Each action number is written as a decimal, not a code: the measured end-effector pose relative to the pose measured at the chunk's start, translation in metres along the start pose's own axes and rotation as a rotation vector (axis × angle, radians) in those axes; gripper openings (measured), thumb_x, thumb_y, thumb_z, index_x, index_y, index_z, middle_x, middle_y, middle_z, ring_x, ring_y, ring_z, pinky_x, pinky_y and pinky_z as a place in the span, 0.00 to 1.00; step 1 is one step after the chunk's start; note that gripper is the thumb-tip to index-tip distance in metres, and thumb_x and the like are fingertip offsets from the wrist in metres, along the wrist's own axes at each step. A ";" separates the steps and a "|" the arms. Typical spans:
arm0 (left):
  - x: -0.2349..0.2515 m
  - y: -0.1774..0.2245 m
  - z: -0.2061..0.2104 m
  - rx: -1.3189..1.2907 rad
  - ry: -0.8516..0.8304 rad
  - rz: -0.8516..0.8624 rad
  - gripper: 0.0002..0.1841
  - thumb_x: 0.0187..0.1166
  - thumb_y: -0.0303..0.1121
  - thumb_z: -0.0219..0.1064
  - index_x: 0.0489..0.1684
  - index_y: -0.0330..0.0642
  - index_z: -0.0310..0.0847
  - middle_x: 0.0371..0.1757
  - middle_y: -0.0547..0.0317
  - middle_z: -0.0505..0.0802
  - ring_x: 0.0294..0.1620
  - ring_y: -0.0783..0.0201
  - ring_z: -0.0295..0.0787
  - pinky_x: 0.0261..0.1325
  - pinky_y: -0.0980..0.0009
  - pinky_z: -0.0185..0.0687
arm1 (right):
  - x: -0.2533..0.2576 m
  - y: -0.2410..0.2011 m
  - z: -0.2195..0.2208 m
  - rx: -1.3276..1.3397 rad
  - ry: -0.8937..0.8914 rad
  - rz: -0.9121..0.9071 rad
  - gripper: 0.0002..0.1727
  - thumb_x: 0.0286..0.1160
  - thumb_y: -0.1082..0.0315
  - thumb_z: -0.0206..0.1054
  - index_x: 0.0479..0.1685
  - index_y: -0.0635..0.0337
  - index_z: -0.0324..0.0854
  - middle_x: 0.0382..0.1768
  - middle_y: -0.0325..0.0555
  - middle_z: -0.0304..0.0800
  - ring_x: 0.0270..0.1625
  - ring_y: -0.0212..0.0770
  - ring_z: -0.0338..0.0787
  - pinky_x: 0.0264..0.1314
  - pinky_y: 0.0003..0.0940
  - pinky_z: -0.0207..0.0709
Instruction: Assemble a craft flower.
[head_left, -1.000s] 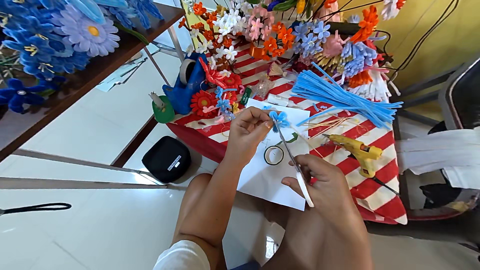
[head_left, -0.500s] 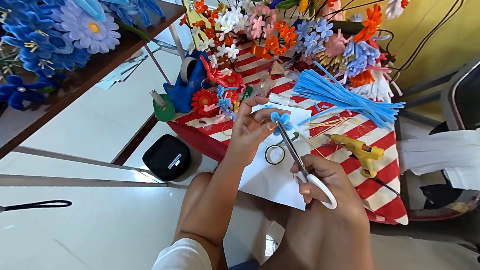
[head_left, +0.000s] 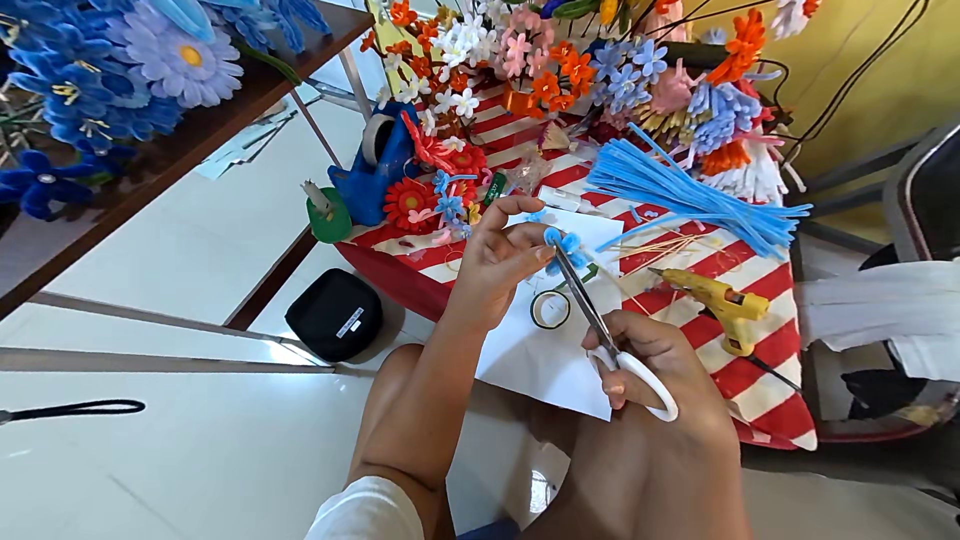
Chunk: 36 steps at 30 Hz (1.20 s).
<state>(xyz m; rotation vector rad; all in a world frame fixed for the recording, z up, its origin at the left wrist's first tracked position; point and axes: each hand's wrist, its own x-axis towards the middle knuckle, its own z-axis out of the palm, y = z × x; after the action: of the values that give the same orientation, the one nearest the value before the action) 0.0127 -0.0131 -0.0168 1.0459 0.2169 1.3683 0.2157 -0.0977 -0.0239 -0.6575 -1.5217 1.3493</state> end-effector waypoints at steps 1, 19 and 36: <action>0.000 0.000 0.000 -0.007 0.000 -0.003 0.21 0.76 0.23 0.68 0.65 0.53 0.75 0.44 0.64 0.95 0.45 0.72 0.93 0.55 0.74 0.87 | 0.000 0.000 0.000 0.003 -0.004 -0.003 0.16 0.71 0.50 0.77 0.51 0.46 0.87 0.32 0.19 0.88 0.29 0.13 0.85 0.29 0.11 0.81; 0.001 -0.001 -0.001 0.040 0.033 -0.016 0.18 0.77 0.21 0.65 0.62 0.52 0.76 0.46 0.62 0.95 0.45 0.71 0.93 0.55 0.73 0.88 | -0.001 -0.002 0.002 -0.172 0.132 0.037 0.15 0.66 0.51 0.80 0.44 0.47 0.87 0.26 0.17 0.83 0.24 0.12 0.79 0.22 0.10 0.75; 0.005 -0.013 -0.008 0.785 0.038 0.217 0.06 0.75 0.22 0.69 0.43 0.29 0.89 0.45 0.56 0.93 0.54 0.74 0.89 0.64 0.73 0.83 | 0.002 0.000 0.002 -0.113 0.169 0.018 0.14 0.66 0.52 0.80 0.45 0.46 0.88 0.26 0.17 0.85 0.22 0.12 0.80 0.21 0.11 0.76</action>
<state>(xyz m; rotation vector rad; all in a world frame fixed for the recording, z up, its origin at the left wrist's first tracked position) 0.0175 -0.0030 -0.0285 1.7270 0.7259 1.5330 0.2133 -0.0968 -0.0231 -0.8364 -1.4655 1.1958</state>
